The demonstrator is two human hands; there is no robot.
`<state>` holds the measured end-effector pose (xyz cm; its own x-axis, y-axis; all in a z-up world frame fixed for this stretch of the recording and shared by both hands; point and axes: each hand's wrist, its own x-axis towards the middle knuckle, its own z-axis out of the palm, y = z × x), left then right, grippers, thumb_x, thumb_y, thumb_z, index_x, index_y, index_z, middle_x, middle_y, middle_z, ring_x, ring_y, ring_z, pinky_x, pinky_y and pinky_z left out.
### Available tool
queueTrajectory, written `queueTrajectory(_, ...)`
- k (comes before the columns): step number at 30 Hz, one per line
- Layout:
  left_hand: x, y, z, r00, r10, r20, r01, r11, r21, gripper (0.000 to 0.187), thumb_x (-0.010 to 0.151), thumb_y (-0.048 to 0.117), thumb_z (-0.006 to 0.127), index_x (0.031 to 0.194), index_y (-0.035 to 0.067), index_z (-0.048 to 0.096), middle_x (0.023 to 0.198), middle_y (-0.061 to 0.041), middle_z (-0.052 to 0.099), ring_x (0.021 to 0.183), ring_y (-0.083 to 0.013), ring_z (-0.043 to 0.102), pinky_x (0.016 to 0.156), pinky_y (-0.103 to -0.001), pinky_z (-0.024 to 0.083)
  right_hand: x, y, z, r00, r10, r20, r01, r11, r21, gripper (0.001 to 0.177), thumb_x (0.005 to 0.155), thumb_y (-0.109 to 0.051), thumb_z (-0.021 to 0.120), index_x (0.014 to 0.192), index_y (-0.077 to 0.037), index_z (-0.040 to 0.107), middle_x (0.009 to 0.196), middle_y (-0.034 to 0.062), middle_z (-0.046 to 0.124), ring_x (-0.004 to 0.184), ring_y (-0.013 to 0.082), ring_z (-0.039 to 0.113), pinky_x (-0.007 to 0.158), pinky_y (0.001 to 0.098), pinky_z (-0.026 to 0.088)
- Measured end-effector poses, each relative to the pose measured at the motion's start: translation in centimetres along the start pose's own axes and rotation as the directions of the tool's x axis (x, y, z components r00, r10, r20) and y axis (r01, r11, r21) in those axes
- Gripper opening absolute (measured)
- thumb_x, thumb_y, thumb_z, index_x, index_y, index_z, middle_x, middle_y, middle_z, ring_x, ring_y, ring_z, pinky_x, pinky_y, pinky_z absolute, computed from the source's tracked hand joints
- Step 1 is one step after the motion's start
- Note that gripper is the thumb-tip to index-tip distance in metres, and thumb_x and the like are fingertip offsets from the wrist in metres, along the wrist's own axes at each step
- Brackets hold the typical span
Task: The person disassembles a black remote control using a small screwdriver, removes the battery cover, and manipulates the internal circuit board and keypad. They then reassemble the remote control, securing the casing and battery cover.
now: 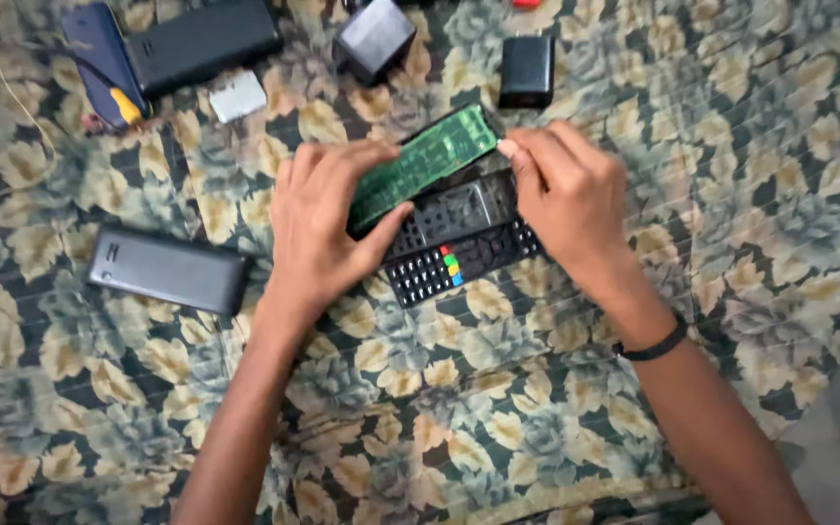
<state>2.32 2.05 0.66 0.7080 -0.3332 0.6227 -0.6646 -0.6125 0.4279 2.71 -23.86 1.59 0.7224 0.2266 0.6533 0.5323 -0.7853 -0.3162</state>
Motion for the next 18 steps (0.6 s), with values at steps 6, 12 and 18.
queueTrajectory(6, 0.4, 0.4, -0.2, 1.000, 0.022, 0.000, -0.022, 1.000, -0.014, 0.052, 0.082, 0.022, 0.085, 0.127, 0.007, 0.063, 0.128, -0.008, 0.067, 0.113, -0.0289, 0.059, 0.095, -0.040, 0.043, -0.2, 1.0, 0.2, 0.998, 0.066, 0.017, -0.067, 0.992, 0.103, 0.009, 0.103, -0.003, 0.069, 0.095, 0.000, 0.065, 0.089, 0.0132, 0.065, 0.075, 0.0339, 0.066, 0.062, 0.0410, 0.049)
queueTrajectory(12, 0.9, 0.2, -0.7, 0.995, 0.053, 0.082, -0.048, 0.997, -0.065, 0.051, 0.081, 0.022, 0.086, 0.124, 0.006, 0.064, 0.118, -0.007, 0.069, 0.104, -0.0286, 0.058, 0.090, -0.041, 0.041, 0.2, 1.5, -0.6, 0.999, 0.001, 0.040, -0.005, 0.996, 0.094, 0.005, 0.095, 0.004, 0.068, 0.092, 0.000, 0.066, 0.092, 0.0118, 0.066, 0.082, 0.0321, 0.067, 0.068, 0.0403, 0.051)
queueTrajectory(18, 0.6, 0.0, -0.8, 0.988, 0.099, 0.117, -0.080, 0.985, -0.155, 0.044, 0.083, 0.022, 0.085, 0.118, 0.006, 0.064, 0.117, -0.008, 0.070, 0.104, -0.0285, 0.059, 0.089, -0.040, 0.042, 1.4, 3.0, -2.6, 0.984, -0.136, 0.115, 0.132, 0.990, 0.040, 0.015, 0.087, 0.013, 0.068, 0.092, -0.001, 0.068, 0.095, 0.0079, 0.068, 0.090, 0.0272, 0.064, 0.075, 0.0377, 0.051)
